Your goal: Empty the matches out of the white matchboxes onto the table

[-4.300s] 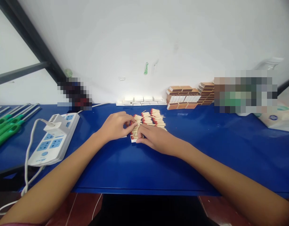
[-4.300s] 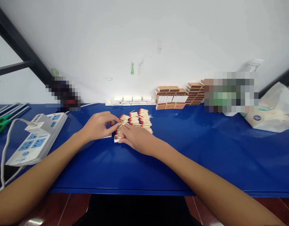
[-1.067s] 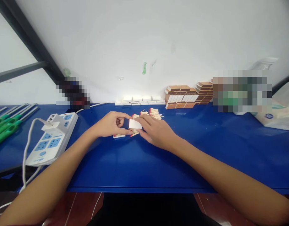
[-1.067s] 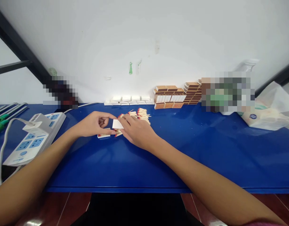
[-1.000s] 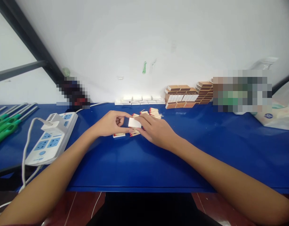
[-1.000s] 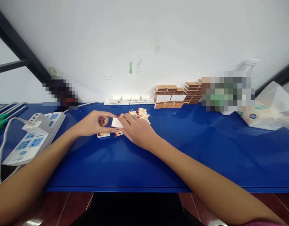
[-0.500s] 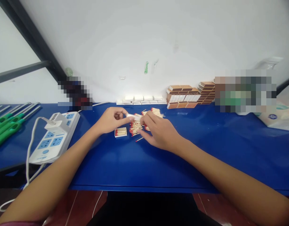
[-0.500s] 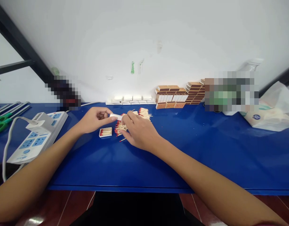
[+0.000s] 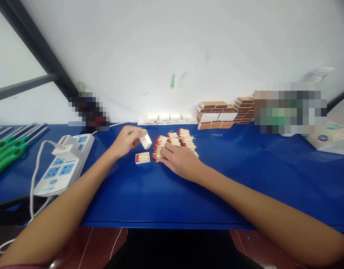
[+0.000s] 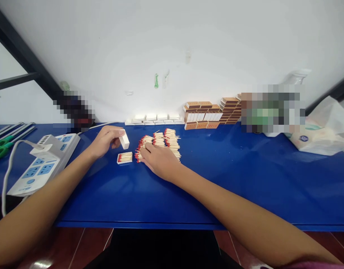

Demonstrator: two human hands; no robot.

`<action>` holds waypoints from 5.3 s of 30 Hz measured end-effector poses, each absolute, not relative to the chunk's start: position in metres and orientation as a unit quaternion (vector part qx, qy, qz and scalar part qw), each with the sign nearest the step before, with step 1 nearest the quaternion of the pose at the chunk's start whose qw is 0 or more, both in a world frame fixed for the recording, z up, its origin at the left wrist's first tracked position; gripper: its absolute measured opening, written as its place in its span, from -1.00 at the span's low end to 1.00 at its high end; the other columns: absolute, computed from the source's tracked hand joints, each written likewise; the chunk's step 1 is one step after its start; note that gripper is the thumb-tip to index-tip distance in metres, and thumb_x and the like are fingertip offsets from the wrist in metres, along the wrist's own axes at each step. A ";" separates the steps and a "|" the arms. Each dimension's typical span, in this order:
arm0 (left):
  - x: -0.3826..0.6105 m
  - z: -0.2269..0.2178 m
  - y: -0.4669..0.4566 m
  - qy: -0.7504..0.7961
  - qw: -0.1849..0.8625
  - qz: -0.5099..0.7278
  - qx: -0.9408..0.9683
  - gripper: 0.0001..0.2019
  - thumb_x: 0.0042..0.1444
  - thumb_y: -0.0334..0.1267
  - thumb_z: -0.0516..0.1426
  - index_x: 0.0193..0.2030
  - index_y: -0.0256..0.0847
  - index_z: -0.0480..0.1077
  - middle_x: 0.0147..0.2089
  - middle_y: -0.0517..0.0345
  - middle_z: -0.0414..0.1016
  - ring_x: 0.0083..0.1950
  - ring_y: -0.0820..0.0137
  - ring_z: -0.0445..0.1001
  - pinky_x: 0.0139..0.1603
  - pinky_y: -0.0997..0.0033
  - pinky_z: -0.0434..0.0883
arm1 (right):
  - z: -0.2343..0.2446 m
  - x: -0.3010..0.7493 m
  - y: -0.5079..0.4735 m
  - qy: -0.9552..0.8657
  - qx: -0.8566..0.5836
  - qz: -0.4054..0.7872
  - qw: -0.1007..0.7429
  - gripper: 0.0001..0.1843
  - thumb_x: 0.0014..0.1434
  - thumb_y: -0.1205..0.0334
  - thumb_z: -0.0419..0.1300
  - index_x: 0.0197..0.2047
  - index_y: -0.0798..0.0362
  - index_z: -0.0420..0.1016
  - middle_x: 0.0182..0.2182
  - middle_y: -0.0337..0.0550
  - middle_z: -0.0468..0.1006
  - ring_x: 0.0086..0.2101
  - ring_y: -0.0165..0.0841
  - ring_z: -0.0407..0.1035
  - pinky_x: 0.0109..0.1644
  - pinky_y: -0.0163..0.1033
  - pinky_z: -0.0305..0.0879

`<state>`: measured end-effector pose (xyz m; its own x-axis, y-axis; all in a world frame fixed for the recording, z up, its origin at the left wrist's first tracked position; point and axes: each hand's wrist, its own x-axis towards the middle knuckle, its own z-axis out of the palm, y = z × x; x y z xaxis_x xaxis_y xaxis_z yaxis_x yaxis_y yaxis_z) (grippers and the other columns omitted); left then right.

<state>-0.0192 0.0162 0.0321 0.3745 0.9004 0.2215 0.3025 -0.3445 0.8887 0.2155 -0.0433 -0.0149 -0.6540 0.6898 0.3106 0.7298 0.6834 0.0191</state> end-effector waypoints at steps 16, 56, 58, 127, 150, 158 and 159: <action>-0.020 0.030 0.018 0.410 0.416 0.332 0.740 -0.50 0.20 0.06 0.17 -0.64 -0.22 0.29 -0.68 0.27 0.14 -0.62 0.53 0.11 -0.58 0.45 0.05 | -0.005 0.199 -0.061 -0.835 -0.424 0.093 0.338 -0.71 0.54 0.08 0.04 0.07 0.08 0.48 -0.16 -0.09 0.61 -0.22 -0.29 0.49 -0.18 -0.20 0.27; -0.002 0.015 -0.002 0.285 -0.036 0.302 0.909 -0.88 0.44 -0.34 0.07 -0.05 -0.16 0.44 0.28 -0.12 0.37 0.19 0.21 0.44 0.12 0.15 0.51 | 0.000 0.223 -0.035 -0.619 -0.503 0.369 0.477 -0.64 0.27 -0.06 0.18 -0.42 0.02 0.43 -0.57 -0.27 0.45 -0.52 -0.37 0.32 -0.41 -0.26 0.18; -0.003 0.019 0.001 0.298 -0.058 0.295 0.906 -0.88 0.45 -0.33 0.06 -0.07 -0.17 0.43 0.27 -0.13 0.38 0.22 0.18 0.42 0.16 0.11 0.49 | 0.000 0.225 -0.036 -0.644 -0.508 0.301 0.486 -0.65 0.32 -0.07 0.16 -0.36 0.01 0.45 -0.56 -0.28 0.45 -0.51 -0.38 0.31 -0.40 -0.26 0.17; 0.039 0.056 -0.036 0.348 0.166 0.112 0.916 -0.84 0.14 -0.17 0.31 -0.35 -0.20 0.54 -0.41 0.21 0.51 -0.41 0.41 0.39 -0.33 0.35 0.23 | 0.042 0.285 -0.064 -0.897 -0.343 0.147 0.237 -0.61 0.20 0.17 0.37 0.10 -0.05 0.54 -0.03 -0.11 0.57 -0.30 -0.34 0.43 -0.22 -0.22 0.30; 0.032 0.006 -0.025 0.287 -0.010 0.273 0.918 -0.84 0.42 -0.21 0.18 -0.03 -0.18 0.58 -0.11 0.06 0.64 -0.07 0.26 0.45 -0.06 0.20 0.38 | 0.008 0.290 -0.051 -0.854 -0.420 0.155 0.265 -0.79 0.42 0.23 0.19 0.08 0.02 0.52 -0.06 -0.07 0.58 -0.36 -0.37 0.42 -0.27 -0.23 0.32; 0.036 0.002 -0.029 0.294 -0.048 0.264 0.917 -0.67 0.31 -0.04 0.28 0.09 -0.21 0.54 -0.02 -0.04 0.61 0.02 0.14 0.46 -0.02 0.12 0.37 | 0.004 0.281 -0.049 -0.798 -0.466 0.199 0.326 -0.83 0.43 0.18 0.16 -0.10 0.00 0.57 -0.26 -0.19 0.66 -0.42 -0.38 0.41 -0.29 -0.25 0.29; 0.037 0.002 -0.029 0.293 -0.050 0.260 0.919 -0.66 0.31 -0.05 0.28 0.09 -0.21 0.53 -0.01 -0.04 0.61 0.03 0.14 0.46 -0.02 0.12 0.37 | 0.005 0.281 -0.048 -0.785 -0.474 0.214 0.336 -0.83 0.43 0.17 0.16 -0.11 0.00 0.57 -0.28 -0.20 0.66 -0.43 -0.38 0.40 -0.30 -0.25 0.29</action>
<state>0.0368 -0.0286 0.0020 0.6925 0.5128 0.5074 0.5648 -0.8230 0.0610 0.2806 -0.0485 0.0049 -0.3251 0.8880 0.3253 0.5999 0.4596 -0.6549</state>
